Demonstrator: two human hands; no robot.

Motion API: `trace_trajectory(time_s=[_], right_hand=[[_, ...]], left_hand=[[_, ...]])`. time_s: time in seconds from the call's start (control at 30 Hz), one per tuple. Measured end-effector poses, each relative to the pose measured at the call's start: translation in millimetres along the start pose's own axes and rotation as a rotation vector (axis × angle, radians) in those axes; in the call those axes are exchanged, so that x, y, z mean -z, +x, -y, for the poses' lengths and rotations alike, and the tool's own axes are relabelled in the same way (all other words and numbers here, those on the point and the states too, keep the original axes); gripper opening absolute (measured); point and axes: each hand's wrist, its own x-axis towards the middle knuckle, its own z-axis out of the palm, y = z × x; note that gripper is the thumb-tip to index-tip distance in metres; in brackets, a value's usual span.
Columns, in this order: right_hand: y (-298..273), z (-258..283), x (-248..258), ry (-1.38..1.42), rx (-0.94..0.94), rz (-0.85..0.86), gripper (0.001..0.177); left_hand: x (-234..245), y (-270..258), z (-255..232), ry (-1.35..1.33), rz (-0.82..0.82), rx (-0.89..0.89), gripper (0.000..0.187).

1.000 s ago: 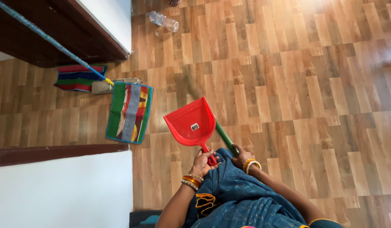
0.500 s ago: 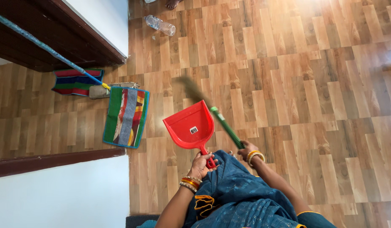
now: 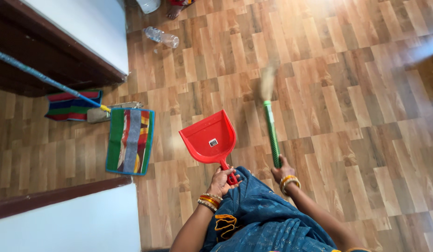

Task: The person sweeps a wooden floor with a broom and dustpan, moving around furniture and rugs to gather debris. The person holds the dustpan in one hand and sweeps with the other, navigating around a bed, a glass table, and a sofa.

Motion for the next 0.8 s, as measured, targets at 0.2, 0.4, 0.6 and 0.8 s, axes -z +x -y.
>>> trace_trajectory(time_s=[0.2,0.4,0.6,0.8], right_hand=[[-26.9,-35.5,8.8,-0.189,0.207,0.347,0.07],[-28.5,-38.5,6.4,-0.144,0.347,0.46,0.058],[-36.4,-55.9,15.0,-0.08,0.072,0.28,0.067],[-15.2,-59.3,39.1,0.292,-0.437,0.141,0.078]], left_hand=[[-21.8,16.7,0.4,0.013,0.055,0.023,0.03],[-30.6,30.6,2.6,0.028,0.087,0.045,0.031],[-40.9,32.2,3.1,0.102,0.092,0.06,0.032],[-48.9,35.2,-5.9,0.13,0.074,0.072,0.031]])
